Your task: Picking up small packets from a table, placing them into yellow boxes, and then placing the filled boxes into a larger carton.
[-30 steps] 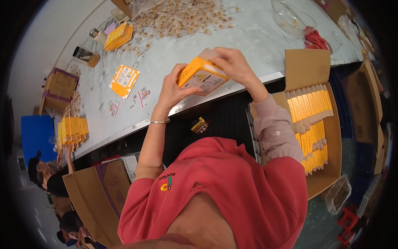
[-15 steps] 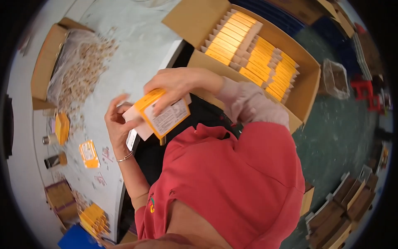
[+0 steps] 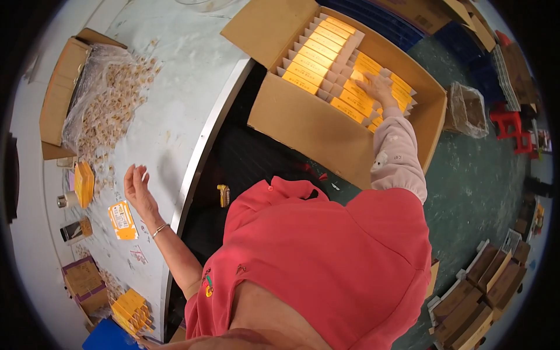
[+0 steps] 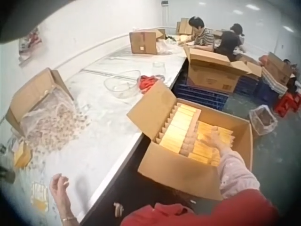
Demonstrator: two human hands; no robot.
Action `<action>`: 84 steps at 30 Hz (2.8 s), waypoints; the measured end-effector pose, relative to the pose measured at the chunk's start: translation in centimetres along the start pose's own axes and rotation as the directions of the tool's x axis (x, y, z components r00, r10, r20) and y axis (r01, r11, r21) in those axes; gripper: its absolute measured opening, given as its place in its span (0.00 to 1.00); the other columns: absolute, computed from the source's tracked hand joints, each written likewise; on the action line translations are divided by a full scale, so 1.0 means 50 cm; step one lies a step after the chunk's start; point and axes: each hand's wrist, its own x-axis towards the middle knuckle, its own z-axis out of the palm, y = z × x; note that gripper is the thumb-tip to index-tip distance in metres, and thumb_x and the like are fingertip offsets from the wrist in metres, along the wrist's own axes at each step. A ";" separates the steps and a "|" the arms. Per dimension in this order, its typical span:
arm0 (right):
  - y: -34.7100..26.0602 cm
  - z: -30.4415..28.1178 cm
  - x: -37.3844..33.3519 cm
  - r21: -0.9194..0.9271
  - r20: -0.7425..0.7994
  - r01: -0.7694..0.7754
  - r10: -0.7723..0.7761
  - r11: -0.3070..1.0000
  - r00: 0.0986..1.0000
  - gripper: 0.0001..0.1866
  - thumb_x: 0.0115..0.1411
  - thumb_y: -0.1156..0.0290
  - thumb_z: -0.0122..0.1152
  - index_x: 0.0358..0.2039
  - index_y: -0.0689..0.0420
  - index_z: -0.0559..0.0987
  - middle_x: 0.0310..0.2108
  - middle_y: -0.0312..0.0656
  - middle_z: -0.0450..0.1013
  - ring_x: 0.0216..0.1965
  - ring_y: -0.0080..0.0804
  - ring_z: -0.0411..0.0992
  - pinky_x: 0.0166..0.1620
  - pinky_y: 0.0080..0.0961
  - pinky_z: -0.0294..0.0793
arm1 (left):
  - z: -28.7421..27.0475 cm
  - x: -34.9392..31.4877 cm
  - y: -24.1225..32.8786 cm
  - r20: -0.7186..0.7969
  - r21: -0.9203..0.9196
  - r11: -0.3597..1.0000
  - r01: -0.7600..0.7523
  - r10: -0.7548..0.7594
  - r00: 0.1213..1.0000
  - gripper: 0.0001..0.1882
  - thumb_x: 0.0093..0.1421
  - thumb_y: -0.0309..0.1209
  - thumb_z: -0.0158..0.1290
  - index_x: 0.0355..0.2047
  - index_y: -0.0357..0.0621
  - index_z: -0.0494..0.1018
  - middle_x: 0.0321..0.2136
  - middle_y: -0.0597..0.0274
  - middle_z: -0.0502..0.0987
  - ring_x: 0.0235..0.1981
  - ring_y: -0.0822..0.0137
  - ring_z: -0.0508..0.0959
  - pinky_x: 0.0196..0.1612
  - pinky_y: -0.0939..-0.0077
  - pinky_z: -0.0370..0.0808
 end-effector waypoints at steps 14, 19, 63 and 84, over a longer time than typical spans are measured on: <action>0.095 0.122 0.108 -0.563 0.345 0.367 -0.193 0.741 0.919 0.20 0.65 0.60 0.42 0.56 0.49 0.67 0.49 0.44 0.69 0.47 0.39 0.69 0.47 0.28 0.69 | -0.551 0.002 -0.156 -0.888 0.216 0.662 0.718 -0.172 0.426 0.48 0.42 0.64 0.56 0.50 0.34 0.64 0.47 0.43 0.70 0.50 0.52 0.70 0.53 0.59 0.65; 0.081 0.015 0.200 0.401 -0.013 0.155 -0.164 0.903 0.986 0.24 0.64 0.58 0.46 0.55 0.60 0.67 0.52 0.48 0.67 0.53 0.39 0.66 0.53 0.27 0.65 | -0.505 0.079 -0.140 -0.902 0.323 0.299 0.898 -0.188 0.388 0.53 0.34 0.64 0.61 0.53 0.40 0.61 0.48 0.47 0.71 0.51 0.50 0.69 0.52 0.43 0.59; -1.302 -0.143 -0.231 0.228 -0.414 0.956 -0.907 -0.186 -0.078 0.23 0.54 0.62 0.58 0.50 0.53 0.71 0.38 0.44 0.65 0.41 0.40 0.65 0.44 0.33 0.63 | -0.243 0.031 0.117 -0.136 0.558 0.812 -0.174 0.297 0.945 0.09 0.60 0.29 0.48 0.34 0.34 0.74 0.17 0.68 0.73 0.20 0.80 0.66 0.24 0.83 0.64; -1.296 -0.068 -0.223 0.510 -0.353 0.856 -0.928 -0.082 0.122 0.12 0.54 0.62 0.59 0.35 0.55 0.75 0.28 0.43 0.70 0.29 0.39 0.71 0.34 0.32 0.69 | -0.191 0.031 0.104 -0.168 0.884 0.467 0.022 0.273 0.947 0.11 0.59 0.33 0.50 0.39 0.40 0.70 0.24 0.55 0.77 0.21 0.53 0.74 0.26 0.70 0.70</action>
